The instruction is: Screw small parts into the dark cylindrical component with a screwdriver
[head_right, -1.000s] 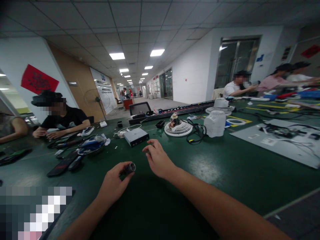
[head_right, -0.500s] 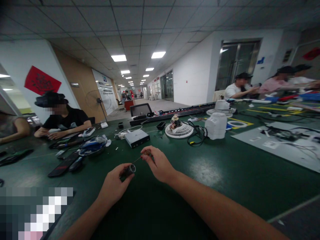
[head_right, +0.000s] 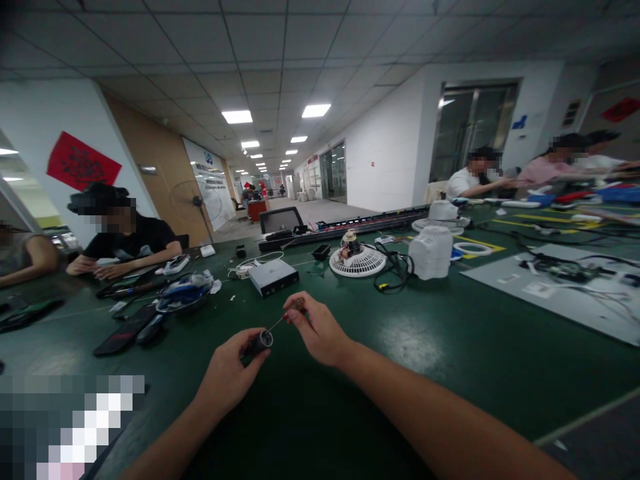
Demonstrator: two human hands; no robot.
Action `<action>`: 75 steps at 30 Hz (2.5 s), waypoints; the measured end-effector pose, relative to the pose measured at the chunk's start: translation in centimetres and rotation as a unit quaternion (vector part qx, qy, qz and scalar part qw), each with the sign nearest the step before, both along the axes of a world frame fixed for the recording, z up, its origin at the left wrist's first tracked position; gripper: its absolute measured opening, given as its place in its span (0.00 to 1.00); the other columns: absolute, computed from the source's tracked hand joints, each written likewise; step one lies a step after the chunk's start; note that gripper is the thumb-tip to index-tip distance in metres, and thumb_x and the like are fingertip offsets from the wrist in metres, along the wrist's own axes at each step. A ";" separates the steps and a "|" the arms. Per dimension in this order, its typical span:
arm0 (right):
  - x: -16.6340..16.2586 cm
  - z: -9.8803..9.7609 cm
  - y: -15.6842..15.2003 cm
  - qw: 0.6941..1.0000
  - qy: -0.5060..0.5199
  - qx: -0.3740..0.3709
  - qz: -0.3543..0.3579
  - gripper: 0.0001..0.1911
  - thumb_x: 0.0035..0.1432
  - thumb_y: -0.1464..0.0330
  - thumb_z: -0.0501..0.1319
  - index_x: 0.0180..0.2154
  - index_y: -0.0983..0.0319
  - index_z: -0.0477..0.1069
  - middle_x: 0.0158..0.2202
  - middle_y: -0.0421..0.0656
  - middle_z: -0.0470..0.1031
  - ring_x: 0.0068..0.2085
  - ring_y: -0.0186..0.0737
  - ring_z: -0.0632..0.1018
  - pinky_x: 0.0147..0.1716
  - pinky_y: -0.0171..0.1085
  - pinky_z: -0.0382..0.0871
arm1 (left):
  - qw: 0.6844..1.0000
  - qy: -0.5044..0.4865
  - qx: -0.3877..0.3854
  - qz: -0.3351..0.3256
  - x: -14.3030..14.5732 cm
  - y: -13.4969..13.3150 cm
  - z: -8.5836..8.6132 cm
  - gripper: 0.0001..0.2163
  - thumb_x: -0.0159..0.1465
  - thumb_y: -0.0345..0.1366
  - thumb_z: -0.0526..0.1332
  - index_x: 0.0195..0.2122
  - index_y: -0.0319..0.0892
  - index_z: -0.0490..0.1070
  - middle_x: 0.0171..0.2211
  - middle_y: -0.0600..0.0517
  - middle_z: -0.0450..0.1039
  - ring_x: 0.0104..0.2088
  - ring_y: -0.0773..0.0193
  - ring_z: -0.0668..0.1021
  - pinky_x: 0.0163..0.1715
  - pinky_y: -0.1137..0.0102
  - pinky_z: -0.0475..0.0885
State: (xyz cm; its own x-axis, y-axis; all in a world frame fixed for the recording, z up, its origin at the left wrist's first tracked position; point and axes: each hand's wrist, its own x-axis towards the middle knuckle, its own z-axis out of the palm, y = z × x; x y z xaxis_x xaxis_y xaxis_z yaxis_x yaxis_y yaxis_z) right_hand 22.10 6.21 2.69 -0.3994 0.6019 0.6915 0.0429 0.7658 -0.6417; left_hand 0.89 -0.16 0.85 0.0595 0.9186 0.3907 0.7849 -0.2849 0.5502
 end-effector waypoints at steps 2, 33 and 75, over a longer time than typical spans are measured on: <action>-0.1 -0.1 -0.1 1.000 -0.010 0.000 0.011 0.07 0.70 0.66 0.51 0.44 0.60 0.65 0.35 0.42 0.73 0.36 0.37 0.75 0.38 0.37 0.68 | 1.000 0.001 0.004 -0.003 0.1 -0.1 0.1 0.15 0.62 0.37 0.61 0.49 0.45 0.73 0.44 0.48 0.78 0.43 0.56 0.79 0.45 0.60 0.73; 0.1 0.3 -0.6 0.999 -0.036 0.013 0.016 0.07 0.69 0.66 0.51 0.45 0.60 0.65 0.36 0.43 0.73 0.37 0.38 0.75 0.39 0.39 0.69 | 1.000 0.014 0.028 0.002 0.0 -0.1 0.1 0.14 0.62 0.37 0.61 0.50 0.45 0.72 0.44 0.48 0.77 0.42 0.56 0.79 0.43 0.60 0.74; 0.1 0.0 0.8 0.995 0.021 -0.084 0.055 0.09 0.67 0.63 0.55 0.42 0.61 0.68 0.34 0.43 0.76 0.37 0.38 0.78 0.40 0.39 0.70 | 0.999 0.035 0.037 0.008 0.1 -0.2 0.3 0.14 0.62 0.36 0.61 0.49 0.46 0.73 0.41 0.50 0.77 0.40 0.57 0.79 0.40 0.63 0.74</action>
